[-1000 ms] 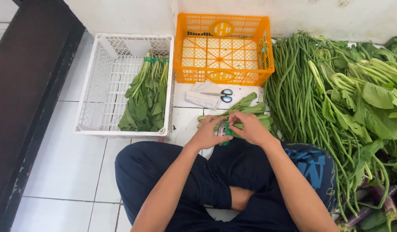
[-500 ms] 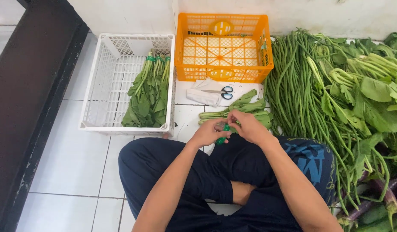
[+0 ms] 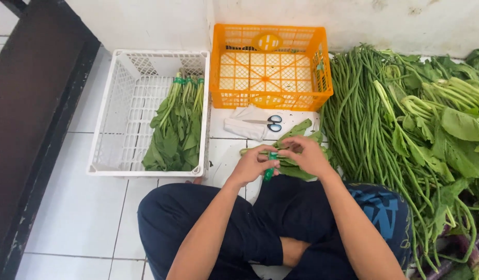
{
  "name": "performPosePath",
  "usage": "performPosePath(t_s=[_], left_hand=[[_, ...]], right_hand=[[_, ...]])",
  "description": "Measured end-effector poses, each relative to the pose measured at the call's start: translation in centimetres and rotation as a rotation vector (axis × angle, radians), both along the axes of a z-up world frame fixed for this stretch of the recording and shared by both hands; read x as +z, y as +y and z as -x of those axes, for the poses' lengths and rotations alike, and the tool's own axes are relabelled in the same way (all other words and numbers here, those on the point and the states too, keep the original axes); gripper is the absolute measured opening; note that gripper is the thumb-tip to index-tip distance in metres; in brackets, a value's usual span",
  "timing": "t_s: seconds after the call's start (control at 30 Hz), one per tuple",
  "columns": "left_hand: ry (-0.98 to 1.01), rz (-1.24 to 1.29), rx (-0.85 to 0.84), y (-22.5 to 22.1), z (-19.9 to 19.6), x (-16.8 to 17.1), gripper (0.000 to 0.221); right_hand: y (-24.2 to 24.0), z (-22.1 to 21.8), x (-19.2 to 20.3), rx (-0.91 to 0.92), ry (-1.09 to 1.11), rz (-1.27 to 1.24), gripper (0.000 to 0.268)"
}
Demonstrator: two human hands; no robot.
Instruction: The person is gathering loose leafy greens into bunches, wrapping the stems with green tape, and organizing the bundles into a plastic crate.
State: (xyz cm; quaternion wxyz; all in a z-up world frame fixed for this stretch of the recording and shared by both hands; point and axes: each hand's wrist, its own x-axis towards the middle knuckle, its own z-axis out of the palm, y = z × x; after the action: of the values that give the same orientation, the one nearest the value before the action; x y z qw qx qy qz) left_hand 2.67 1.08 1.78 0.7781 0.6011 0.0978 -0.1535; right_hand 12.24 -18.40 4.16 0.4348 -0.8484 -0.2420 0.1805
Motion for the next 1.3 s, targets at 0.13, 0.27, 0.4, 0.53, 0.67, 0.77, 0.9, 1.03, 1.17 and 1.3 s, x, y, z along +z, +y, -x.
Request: performPosePath(t_s=[0.13,0.27,0.4,0.53,0.67,0.77,0.9,1.03,1.17,1.3], left_hand=[[-0.023,0.008,0.060,0.4,-0.7,0.5,0.041],[-0.050,0.002,0.069,0.6,-0.9,-0.3,0.041],[-0.089,-0.023,0.044,0.5,-1.0,-0.7,0.041],[-0.121,-0.092,0.016,0.4,-0.9,-0.6,0.043],[-0.131,-0.138,-0.055,0.2,-0.7,0.1,0.063],[-0.141,-0.173,-0.122,0.2,-0.7,0.2,0.087],[-0.129,-0.193,-0.140,0.4,-0.6,0.4,0.084],[-0.089,-0.173,-0.176,0.5,-0.5,1.4,0.082],[-0.067,-0.191,-0.180,0.4,-0.6,1.9,0.081],[-0.020,-0.235,-0.181,0.4,-0.8,0.7,0.068]], right_hand=[[0.1,-1.0,-3.6,0.014,0.126,0.010,0.032],[0.8,-1.0,-3.3,-0.047,0.197,-0.042,0.028],[1.1,-1.1,-4.1,-0.095,0.240,-0.101,0.024],[1.0,-1.0,-4.6,-0.127,0.260,-0.121,0.017],[1.3,-1.1,-4.6,-0.182,0.297,-0.134,0.018],[0.9,-1.4,-5.0,-0.211,0.295,-0.137,0.017],[1.0,-1.4,-5.2,-0.207,0.297,-0.162,0.014],[1.3,-1.4,-5.2,-0.175,0.261,-0.189,0.013],[1.3,-1.1,-4.8,-0.169,0.255,-0.194,0.011],[1.1,-1.1,-5.0,-0.165,0.218,-0.207,0.010]])
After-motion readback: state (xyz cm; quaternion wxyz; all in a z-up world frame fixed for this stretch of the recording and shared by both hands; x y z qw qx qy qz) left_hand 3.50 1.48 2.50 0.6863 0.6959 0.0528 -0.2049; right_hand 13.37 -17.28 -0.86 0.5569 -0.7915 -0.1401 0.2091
